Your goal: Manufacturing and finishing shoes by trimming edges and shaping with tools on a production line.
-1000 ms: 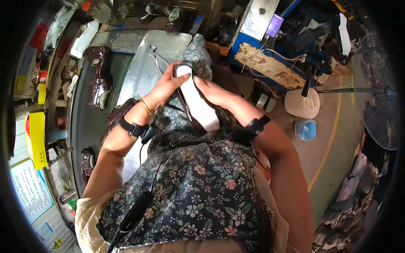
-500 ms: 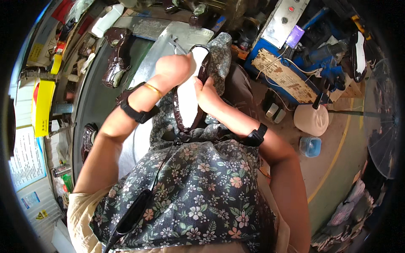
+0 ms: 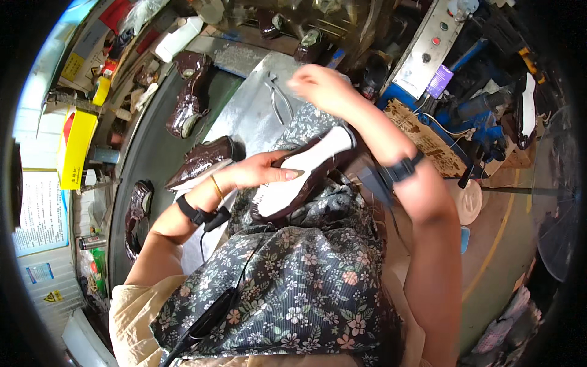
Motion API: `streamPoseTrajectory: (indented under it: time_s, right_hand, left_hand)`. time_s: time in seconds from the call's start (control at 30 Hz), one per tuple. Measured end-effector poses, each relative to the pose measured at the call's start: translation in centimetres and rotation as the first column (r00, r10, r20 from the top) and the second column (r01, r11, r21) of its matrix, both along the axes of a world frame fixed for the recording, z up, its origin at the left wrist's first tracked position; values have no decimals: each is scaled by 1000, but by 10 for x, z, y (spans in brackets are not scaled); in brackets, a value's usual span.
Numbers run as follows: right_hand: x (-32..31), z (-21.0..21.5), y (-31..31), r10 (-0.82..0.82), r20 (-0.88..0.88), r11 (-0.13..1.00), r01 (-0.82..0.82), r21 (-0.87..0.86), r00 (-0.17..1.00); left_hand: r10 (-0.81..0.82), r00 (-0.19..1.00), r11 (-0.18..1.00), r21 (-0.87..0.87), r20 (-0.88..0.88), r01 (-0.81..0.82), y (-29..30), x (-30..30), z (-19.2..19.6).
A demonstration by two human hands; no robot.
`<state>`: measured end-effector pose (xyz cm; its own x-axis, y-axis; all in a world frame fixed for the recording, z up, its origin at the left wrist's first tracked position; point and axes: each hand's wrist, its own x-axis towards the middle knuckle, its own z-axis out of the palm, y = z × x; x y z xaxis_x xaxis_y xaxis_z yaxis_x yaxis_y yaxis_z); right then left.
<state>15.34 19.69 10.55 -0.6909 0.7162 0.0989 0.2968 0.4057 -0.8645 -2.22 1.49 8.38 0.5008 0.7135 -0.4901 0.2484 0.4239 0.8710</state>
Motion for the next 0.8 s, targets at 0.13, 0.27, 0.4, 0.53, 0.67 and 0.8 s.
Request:
streamPoseTrajectory:
  time_s: [0.13, 0.27, 0.4, 0.53, 0.67, 0.8]
  right_hand:
    - [-105, -47, -4, 34, 690, 982, -153, 111, 723]
    - [-140, -115, -10, -105, 849, 907, -301, 296, 518]
    - [-111, -96, 12, -4, 859, 790, -525, 316, 511]
    - [-12, -50, 13, 80, -94, 593, -123, -795, 992]
    - [87, 4, -89, -202, -105, 568, 29, -822, 974]
    - [124, 27, -148, -213, 128, 773, 247, -584, 969]
  left_hand:
    - [-295, 859, 926, 96, -418, 364, 2, 9, 17]
    - [-28, 696, 889, 300, -718, 346, -2, 18, 17]
    - [-4, 693, 870, 339, -721, 358, 0, 22, 18]
    - [-347, 573, 737, 162, -743, 657, 42, 11, 25]
    - [-452, 433, 513, 169, -780, 841, 66, 20, 27]
    - [-566, 162, 367, -71, -808, 928, 74, 47, 51]
